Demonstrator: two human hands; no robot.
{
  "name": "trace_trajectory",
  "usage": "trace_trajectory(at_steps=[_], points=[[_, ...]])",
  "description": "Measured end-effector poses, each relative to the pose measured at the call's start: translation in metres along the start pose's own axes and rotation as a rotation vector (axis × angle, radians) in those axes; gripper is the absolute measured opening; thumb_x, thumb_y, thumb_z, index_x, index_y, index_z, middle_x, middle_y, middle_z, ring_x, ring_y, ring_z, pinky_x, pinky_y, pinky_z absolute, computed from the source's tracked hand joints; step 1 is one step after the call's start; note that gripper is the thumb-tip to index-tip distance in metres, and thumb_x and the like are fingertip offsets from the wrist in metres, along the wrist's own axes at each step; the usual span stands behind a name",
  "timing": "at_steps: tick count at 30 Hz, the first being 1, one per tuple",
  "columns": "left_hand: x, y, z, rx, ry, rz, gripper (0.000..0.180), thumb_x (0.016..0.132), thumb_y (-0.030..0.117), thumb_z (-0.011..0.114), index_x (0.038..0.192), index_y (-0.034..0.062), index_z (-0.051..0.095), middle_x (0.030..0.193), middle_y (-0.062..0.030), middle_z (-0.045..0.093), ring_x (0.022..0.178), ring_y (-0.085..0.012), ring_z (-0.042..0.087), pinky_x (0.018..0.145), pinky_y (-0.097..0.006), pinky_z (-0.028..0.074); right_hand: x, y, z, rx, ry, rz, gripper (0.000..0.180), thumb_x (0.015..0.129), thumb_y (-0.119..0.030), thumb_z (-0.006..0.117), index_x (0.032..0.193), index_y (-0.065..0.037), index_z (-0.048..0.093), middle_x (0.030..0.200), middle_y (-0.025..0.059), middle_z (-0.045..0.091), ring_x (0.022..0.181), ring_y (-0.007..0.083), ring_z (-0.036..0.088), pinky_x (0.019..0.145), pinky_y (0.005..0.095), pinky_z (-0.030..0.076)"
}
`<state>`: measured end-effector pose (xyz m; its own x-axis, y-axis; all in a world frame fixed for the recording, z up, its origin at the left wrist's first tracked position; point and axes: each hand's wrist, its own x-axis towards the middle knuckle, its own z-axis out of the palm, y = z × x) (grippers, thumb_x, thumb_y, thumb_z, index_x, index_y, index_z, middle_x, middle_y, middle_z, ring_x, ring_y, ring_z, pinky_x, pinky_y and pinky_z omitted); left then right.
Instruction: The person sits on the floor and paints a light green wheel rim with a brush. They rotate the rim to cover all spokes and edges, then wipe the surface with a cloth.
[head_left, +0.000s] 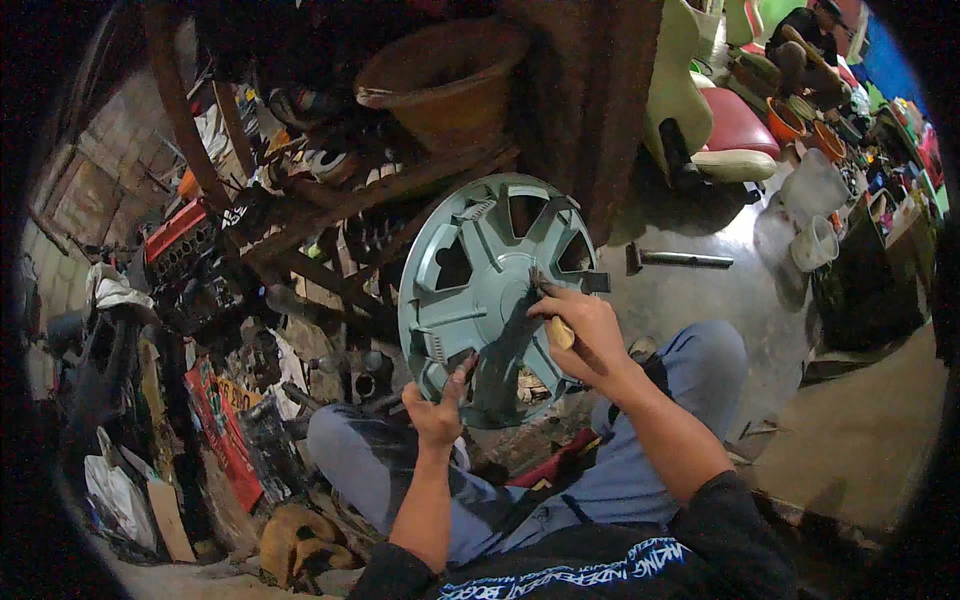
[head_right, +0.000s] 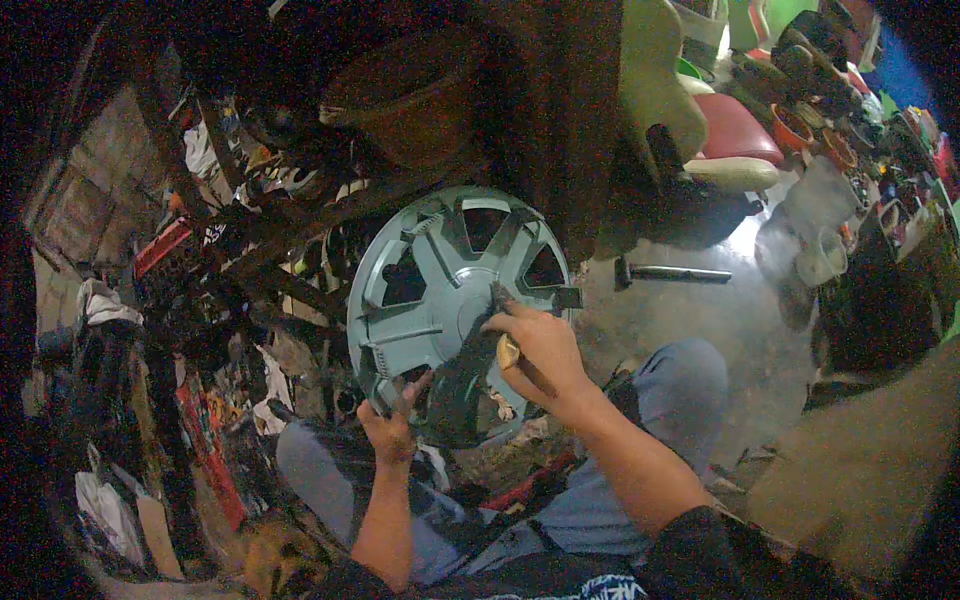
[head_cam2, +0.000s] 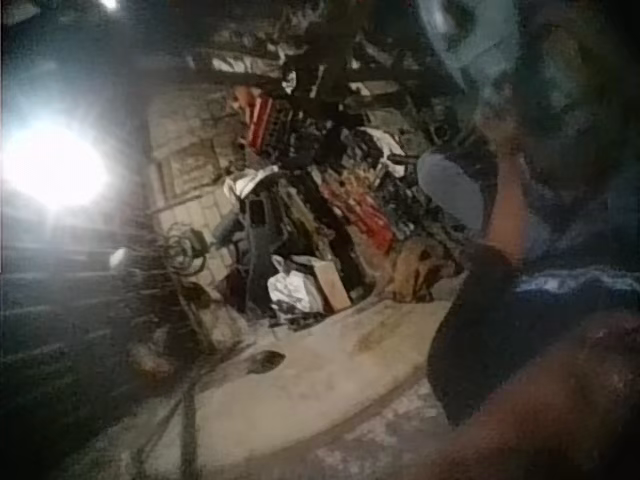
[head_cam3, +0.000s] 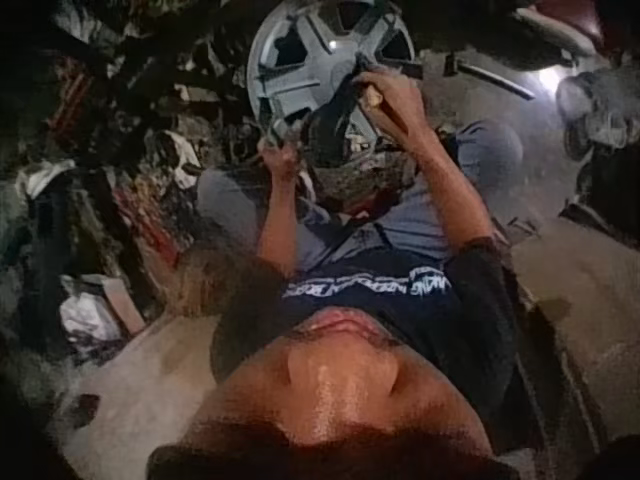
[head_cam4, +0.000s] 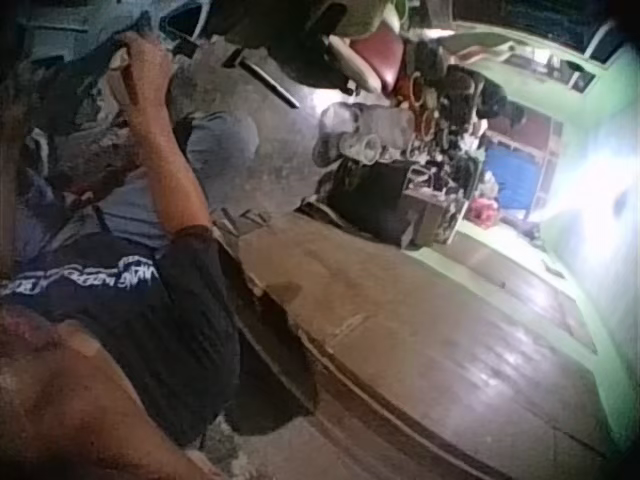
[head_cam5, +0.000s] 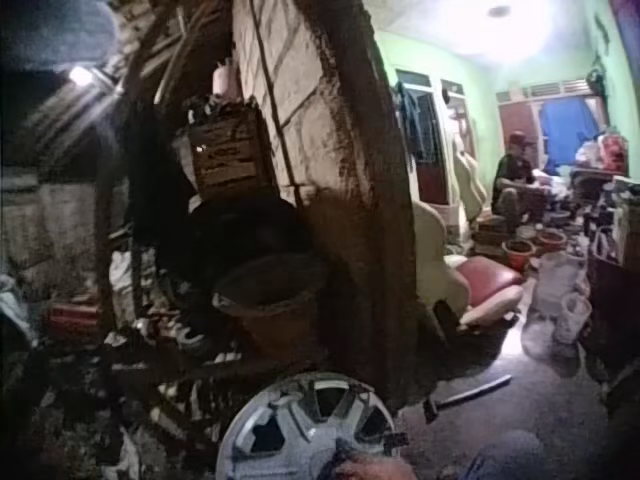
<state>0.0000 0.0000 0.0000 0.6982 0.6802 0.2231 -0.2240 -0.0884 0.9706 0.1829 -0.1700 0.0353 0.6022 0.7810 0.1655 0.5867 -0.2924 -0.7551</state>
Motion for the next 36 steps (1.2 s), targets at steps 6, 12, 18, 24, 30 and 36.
trace_trajectory(at_steps=[6,12,18,24,30,36], points=[[-0.021,-0.021,0.002,0.099,-0.036,-0.063,0.011,0.089,0.009,0.072,0.090,-0.0005,0.068,0.086,-0.0033,0.070,0.075,-0.0140,0.064,0.070,-0.029,0.052,-0.015,-0.049,0.005,0.394,0.014,-0.436,0.035,0.074,0.002,0.063,0.104,-0.013,0.074,0.135,0.0162,0.061,0.115,0.0349,0.065,0.092,0.0314,0.050],[-0.008,-0.010,0.001,0.216,0.043,0.063,0.017,0.088,0.014,0.072,0.085,-0.0024,0.071,0.073,-0.0029,0.069,0.062,-0.0128,0.061,0.062,-0.030,0.047,-0.008,-0.022,0.000,0.209,0.124,-0.202,0.038,0.073,0.005,0.062,0.104,-0.014,0.074,0.127,0.0176,0.065,0.108,0.0342,0.067,0.090,0.0341,0.052],[-0.008,-0.012,0.000,0.178,0.006,-0.032,0.012,0.086,0.009,0.070,0.090,-0.0007,0.075,0.072,-0.0049,0.070,0.062,-0.0134,0.062,0.063,-0.029,0.047,-0.015,-0.029,0.014,0.464,0.079,-0.333,0.037,0.077,0.011,0.062,0.107,-0.008,0.072,0.117,0.0190,0.069,0.110,0.0309,0.068,0.090,0.0361,0.053],[-0.005,-0.002,0.012,0.360,-0.028,0.215,0.014,0.087,0.009,0.069,0.094,-0.0004,0.076,0.074,-0.0048,0.071,0.063,-0.0130,0.063,0.062,-0.028,0.047,-0.009,-0.026,0.016,0.381,0.294,-0.277,0.034,0.081,0.006,0.062,0.109,-0.011,0.072,0.113,0.0188,0.070,0.099,0.0338,0.070,0.084,0.0366,0.054],[-0.010,-0.025,-0.005,0.558,0.013,0.355,0.015,0.087,0.012,0.071,0.093,-0.0013,0.074,0.080,-0.0063,0.073,0.071,-0.0154,0.066,0.068,-0.029,0.048,-0.003,-0.032,0.003,0.571,0.417,-0.117,0.017,0.088,-0.004,0.065,0.103,0.000,0.073,0.099,0.0130,0.075,0.088,0.0185,0.071,0.078,0.0319,0.056],[-0.001,0.002,0.020,0.124,0.041,0.077,0.015,0.087,0.012,0.072,0.089,-0.0021,0.071,0.079,-0.0069,0.070,0.069,-0.0170,0.062,0.067,-0.031,0.046,-0.019,-0.017,0.020,0.544,0.130,0.225,0.020,0.089,-0.015,0.069,0.104,-0.003,0.074,0.087,0.0076,0.074,0.077,0.0115,0.067,0.072,0.0285,0.054]])
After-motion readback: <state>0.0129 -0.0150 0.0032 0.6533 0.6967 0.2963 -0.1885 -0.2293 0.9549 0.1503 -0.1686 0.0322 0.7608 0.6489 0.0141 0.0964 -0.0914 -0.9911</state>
